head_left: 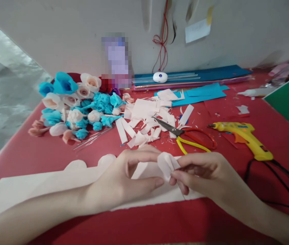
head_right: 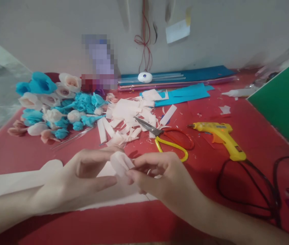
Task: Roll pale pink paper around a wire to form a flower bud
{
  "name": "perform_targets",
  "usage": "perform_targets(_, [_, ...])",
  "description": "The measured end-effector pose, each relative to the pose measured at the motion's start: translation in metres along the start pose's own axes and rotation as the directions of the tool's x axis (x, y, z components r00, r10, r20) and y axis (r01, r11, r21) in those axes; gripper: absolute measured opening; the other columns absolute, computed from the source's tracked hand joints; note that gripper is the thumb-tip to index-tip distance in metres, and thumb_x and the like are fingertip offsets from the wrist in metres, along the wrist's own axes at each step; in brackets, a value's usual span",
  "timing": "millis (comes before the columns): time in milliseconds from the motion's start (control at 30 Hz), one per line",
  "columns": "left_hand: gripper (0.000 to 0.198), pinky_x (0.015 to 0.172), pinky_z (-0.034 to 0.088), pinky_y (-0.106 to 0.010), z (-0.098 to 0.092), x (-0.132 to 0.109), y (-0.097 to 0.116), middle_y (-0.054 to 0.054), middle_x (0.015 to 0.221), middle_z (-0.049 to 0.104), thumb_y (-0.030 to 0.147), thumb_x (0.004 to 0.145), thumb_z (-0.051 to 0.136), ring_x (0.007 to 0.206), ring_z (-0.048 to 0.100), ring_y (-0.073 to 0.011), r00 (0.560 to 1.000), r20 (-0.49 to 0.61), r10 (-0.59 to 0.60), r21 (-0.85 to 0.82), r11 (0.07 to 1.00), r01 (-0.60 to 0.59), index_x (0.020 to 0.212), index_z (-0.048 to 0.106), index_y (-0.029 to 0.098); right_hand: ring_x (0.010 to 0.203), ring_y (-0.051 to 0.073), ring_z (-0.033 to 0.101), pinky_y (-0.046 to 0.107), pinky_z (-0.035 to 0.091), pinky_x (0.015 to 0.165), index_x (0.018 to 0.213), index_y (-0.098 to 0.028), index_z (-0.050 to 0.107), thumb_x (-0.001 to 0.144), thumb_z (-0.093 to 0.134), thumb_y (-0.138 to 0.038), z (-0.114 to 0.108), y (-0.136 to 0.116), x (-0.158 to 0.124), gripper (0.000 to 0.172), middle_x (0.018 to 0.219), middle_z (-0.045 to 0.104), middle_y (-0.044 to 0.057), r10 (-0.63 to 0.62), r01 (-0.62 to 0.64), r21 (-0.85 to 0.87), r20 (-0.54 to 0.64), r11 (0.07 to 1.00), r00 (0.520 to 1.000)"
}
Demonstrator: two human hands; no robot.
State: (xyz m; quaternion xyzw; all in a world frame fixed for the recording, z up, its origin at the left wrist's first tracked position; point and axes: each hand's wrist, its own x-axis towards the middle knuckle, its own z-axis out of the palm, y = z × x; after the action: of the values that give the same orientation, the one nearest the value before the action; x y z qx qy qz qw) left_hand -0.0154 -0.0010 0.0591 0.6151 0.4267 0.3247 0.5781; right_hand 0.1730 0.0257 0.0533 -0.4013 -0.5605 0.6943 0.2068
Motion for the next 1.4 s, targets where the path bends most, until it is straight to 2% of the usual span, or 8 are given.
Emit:
perform_targets(100, [0.017, 0.09, 0.035, -0.027, -0.001, 0.0, -0.001, 0.0, 0.088, 0.065, 0.014, 0.079, 0.057, 0.092, 0.053, -0.0145, 0.999, -0.029, 0.022, 0.003, 1.0, -0.022, 0.089, 0.067, 0.022, 0.049, 0.004, 0.05, 0.012, 0.043, 0.048, 0.067, -0.015, 0.064, 0.075, 0.059, -0.019, 0.001, 0.0, 0.0, 0.011, 0.055, 0.056, -0.001, -0.013, 0.011, 0.063, 0.034, 0.998, 0.999])
perform_targets(300, [0.011, 0.088, 0.036, -0.029, 0.004, 0.003, -0.008, 0.001, 0.074, 0.063, 0.016, 0.075, 0.062, 0.074, 0.052, -0.0116, 0.987, -0.135, 0.082, -0.039, 0.995, -0.088, 0.071, 0.071, 0.021, 0.049, 0.003, 0.051, 0.013, 0.042, 0.049, 0.07, -0.013, 0.062, 0.076, 0.058, -0.02, 0.005, 0.005, -0.001, 0.01, 0.065, 0.06, 0.001, 0.009, -0.028, 0.155, 0.121, 0.988, 0.993])
perform_targets(500, [0.004, 0.082, 0.037, -0.031, 0.005, 0.001, -0.013, 0.0, 0.072, 0.062, 0.021, 0.07, 0.068, 0.071, 0.051, -0.0121, 0.983, -0.147, 0.11, -0.05, 0.992, -0.119, 0.071, 0.071, 0.022, 0.05, 0.004, 0.052, 0.014, 0.043, 0.048, 0.071, -0.015, 0.062, 0.077, 0.056, -0.018, 0.008, 0.006, 0.0, 0.009, 0.065, 0.059, 0.0, -0.016, -0.013, 0.218, 0.133, 0.976, 0.991])
perform_targets(733, [0.024, 0.085, 0.04, -0.026, 0.002, 0.0, -0.016, 0.003, 0.083, 0.067, 0.019, 0.074, 0.064, 0.083, 0.055, -0.0122, 0.977, -0.162, 0.14, -0.05, 0.988, -0.15, 0.094, 0.068, 0.03, 0.05, 0.005, 0.052, 0.015, 0.044, 0.048, 0.069, -0.013, 0.062, 0.075, 0.057, -0.02, 0.009, 0.009, -0.002, 0.01, 0.067, 0.059, 0.001, -0.025, 0.003, 0.183, 0.117, 0.983, 0.993])
perform_targets(933, [0.031, 0.084, 0.042, -0.017, 0.002, -0.001, -0.015, 0.007, 0.088, 0.068, 0.016, 0.077, 0.061, 0.09, 0.057, -0.0088, 0.955, -0.249, 0.161, -0.076, 0.98, -0.185, 0.1, 0.064, 0.036, 0.05, 0.005, 0.052, 0.015, 0.045, 0.048, 0.067, -0.014, 0.062, 0.074, 0.057, -0.019, 0.01, 0.007, -0.001, 0.01, 0.067, 0.061, 0.001, -0.012, -0.001, 0.151, 0.086, 0.989, 0.996])
perform_targets(1067, [0.036, 0.083, 0.044, -0.018, 0.004, -0.001, -0.015, 0.004, 0.094, 0.068, 0.015, 0.075, 0.063, 0.092, 0.059, -0.0104, 0.963, -0.253, 0.091, -0.171, 0.976, -0.138, 0.106, 0.061, 0.033, 0.049, 0.005, 0.052, 0.014, 0.044, 0.047, 0.067, -0.015, 0.062, 0.075, 0.058, -0.02, 0.01, 0.007, -0.002, 0.01, 0.065, 0.061, 0.0, -0.012, 0.001, 0.145, 0.076, 0.989, 0.997])
perform_targets(1267, [0.006, 0.075, 0.043, -0.025, 0.004, 0.005, -0.015, -0.001, 0.076, 0.064, 0.018, 0.067, 0.07, 0.075, 0.056, -0.0129, 0.984, -0.154, 0.094, -0.137, 0.984, -0.115, 0.073, 0.071, 0.021, 0.049, 0.004, 0.052, 0.014, 0.044, 0.048, 0.067, -0.014, 0.06, 0.075, 0.057, -0.02, 0.008, 0.007, -0.003, 0.011, 0.064, 0.059, 0.0, -0.006, -0.009, 0.161, 0.094, 0.987, 0.996])
perform_targets(1400, [0.003, 0.074, 0.041, -0.025, 0.005, 0.006, -0.019, 0.0, 0.074, 0.061, 0.018, 0.067, 0.07, 0.071, 0.053, -0.0109, 0.99, -0.126, 0.062, -0.146, 0.986, -0.08, 0.069, 0.071, 0.021, 0.049, 0.005, 0.053, 0.014, 0.045, 0.047, 0.068, -0.013, 0.06, 0.077, 0.055, -0.022, 0.01, 0.009, -0.002, 0.013, 0.063, 0.057, 0.0, 0.006, -0.023, 0.149, 0.113, 0.989, 0.994])
